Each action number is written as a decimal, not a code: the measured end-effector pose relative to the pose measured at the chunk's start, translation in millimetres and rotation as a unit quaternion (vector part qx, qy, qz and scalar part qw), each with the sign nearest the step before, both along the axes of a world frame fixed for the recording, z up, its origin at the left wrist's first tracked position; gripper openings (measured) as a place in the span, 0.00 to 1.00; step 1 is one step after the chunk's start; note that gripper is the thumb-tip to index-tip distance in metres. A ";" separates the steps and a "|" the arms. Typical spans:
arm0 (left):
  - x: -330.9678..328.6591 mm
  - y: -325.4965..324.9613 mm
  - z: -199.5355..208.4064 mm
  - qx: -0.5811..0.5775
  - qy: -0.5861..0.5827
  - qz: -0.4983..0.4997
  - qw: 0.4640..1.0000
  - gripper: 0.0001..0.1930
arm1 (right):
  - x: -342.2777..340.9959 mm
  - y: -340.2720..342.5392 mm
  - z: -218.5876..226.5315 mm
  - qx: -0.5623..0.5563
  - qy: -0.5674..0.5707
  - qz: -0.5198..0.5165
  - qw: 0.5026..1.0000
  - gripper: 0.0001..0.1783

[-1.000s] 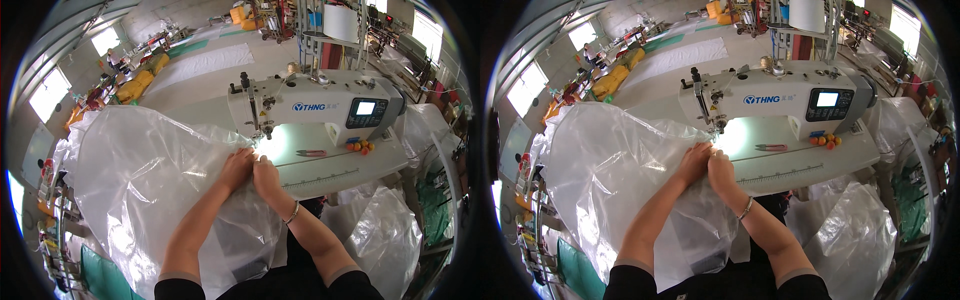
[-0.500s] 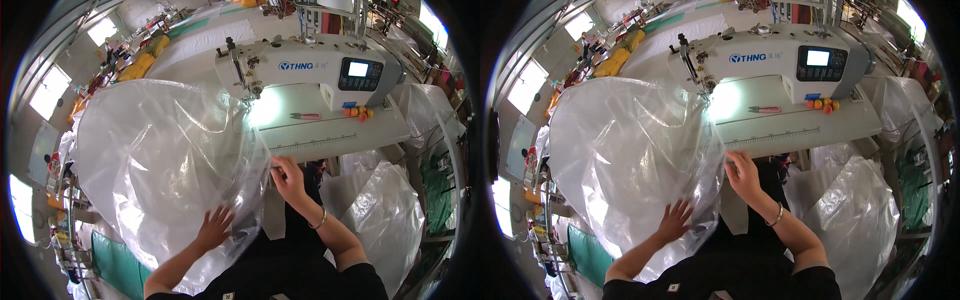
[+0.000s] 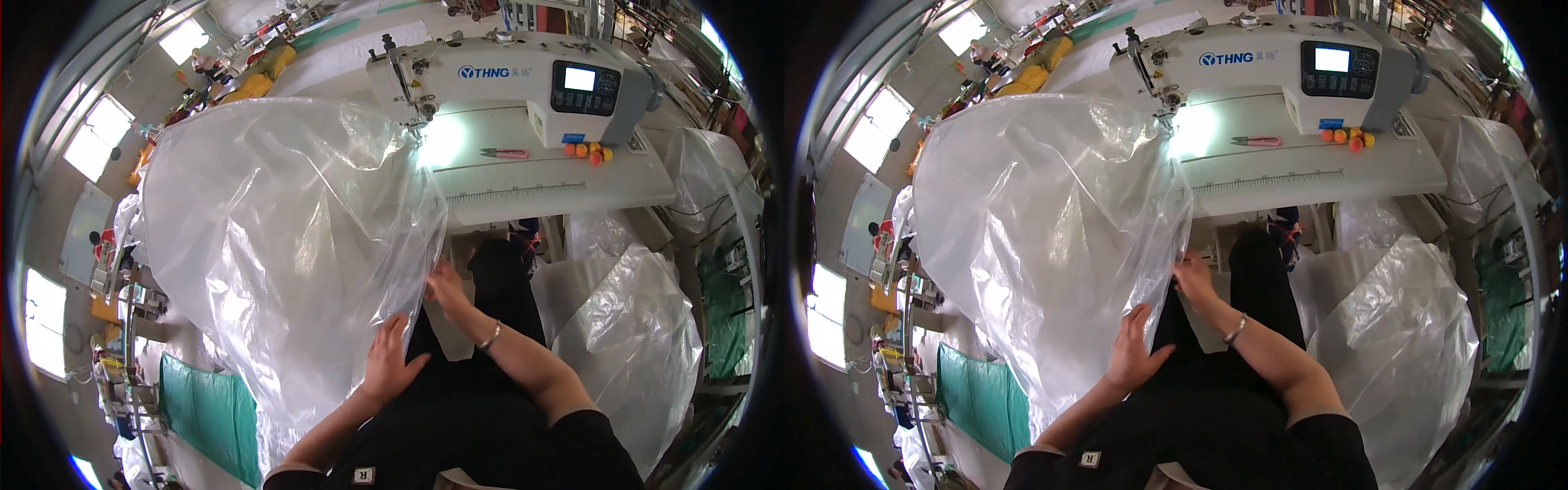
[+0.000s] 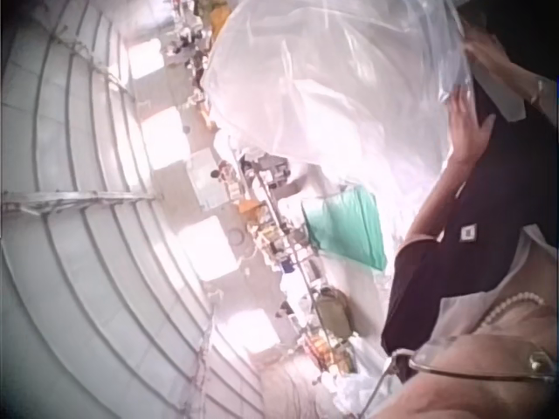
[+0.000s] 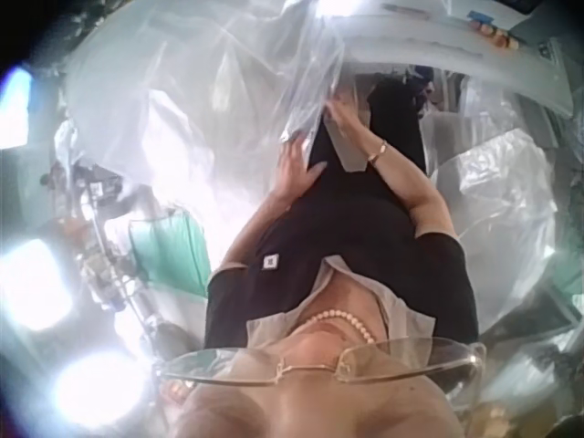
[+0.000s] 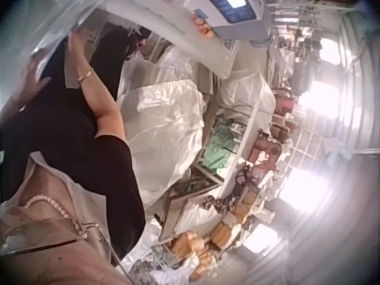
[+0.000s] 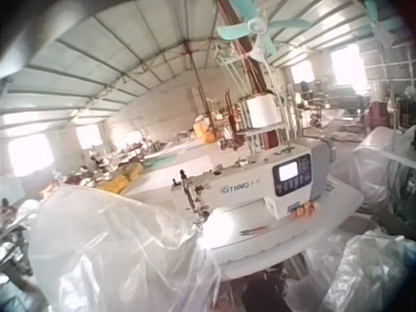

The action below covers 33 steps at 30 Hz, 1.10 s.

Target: The person aligns and sews large white plastic sheets using an industrial sewing machine. They repeatedly fold the edges, guide the material under the needle, and use scissors to trim the excess plastic. The person also adjusts the machine's thread and needle area during the process.

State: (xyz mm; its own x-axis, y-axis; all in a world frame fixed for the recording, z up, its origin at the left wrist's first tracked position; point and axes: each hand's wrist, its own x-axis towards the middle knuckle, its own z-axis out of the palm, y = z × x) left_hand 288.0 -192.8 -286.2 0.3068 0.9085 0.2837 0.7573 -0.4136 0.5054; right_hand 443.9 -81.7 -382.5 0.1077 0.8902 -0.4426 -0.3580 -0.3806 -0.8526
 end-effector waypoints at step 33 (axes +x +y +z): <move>-19.3 13.3 32.3 -0.307 -0.219 -0.035 0.925 0.11 | 35.4 -84.9 102.5 0.277 -0.169 0.255 0.911 0.13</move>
